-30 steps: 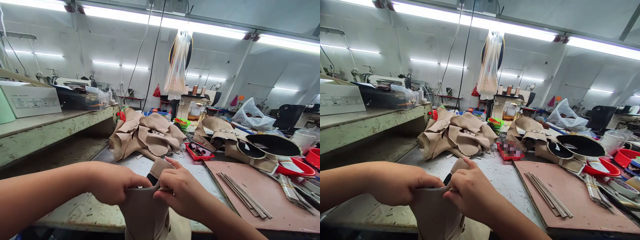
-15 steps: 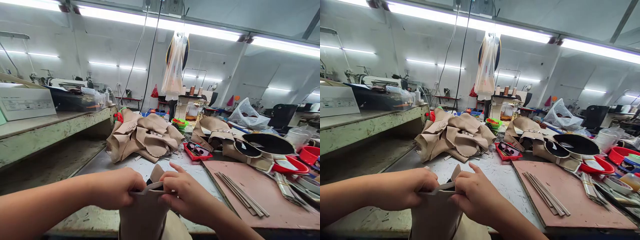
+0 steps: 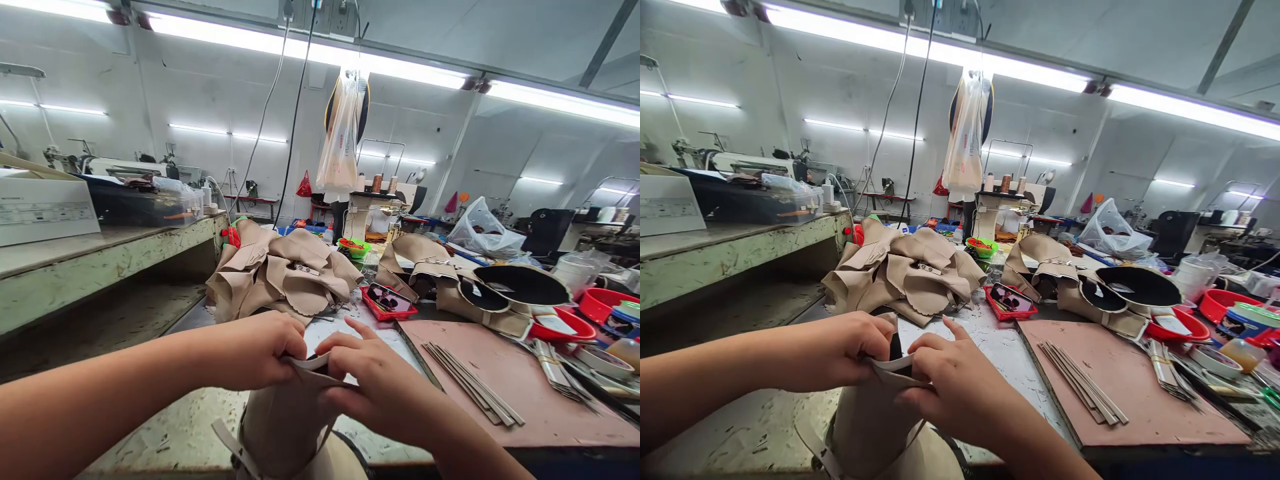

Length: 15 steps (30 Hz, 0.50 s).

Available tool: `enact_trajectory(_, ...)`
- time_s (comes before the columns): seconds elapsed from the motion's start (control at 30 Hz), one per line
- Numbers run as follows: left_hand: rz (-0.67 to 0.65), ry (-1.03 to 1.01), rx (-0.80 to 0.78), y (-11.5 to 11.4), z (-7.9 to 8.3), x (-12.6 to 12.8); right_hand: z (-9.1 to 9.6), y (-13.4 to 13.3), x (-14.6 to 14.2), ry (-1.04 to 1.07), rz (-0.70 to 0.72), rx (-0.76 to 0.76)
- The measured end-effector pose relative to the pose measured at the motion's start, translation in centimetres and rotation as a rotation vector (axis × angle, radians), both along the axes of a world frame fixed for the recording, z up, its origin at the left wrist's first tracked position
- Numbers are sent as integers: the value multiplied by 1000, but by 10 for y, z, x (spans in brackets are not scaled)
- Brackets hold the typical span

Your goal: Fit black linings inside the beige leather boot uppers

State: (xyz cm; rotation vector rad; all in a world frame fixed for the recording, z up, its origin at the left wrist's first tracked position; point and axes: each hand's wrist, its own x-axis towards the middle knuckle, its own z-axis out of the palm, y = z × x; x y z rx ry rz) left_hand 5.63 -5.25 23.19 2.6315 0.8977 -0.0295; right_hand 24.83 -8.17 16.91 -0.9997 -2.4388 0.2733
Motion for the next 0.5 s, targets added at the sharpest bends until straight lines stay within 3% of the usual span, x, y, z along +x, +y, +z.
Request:
enact_trajectory(0.1, 46, 25, -31, 4, -4, -8, 4, 2, 9, -48, 7, -91)
enact_trajectory(0.27, 75, 61, -180, 7, -11, -14, -5, 4, 8, -26, -55, -29)
enact_trajectory(0.43, 33, 182, -289, 8, 1, -6, -10, 6, 0, 73, -23, 21)
enact_trajectory(0.5, 12, 236, -248, 9, 6, 1, -10, 6, -3, 117, -19, 82)
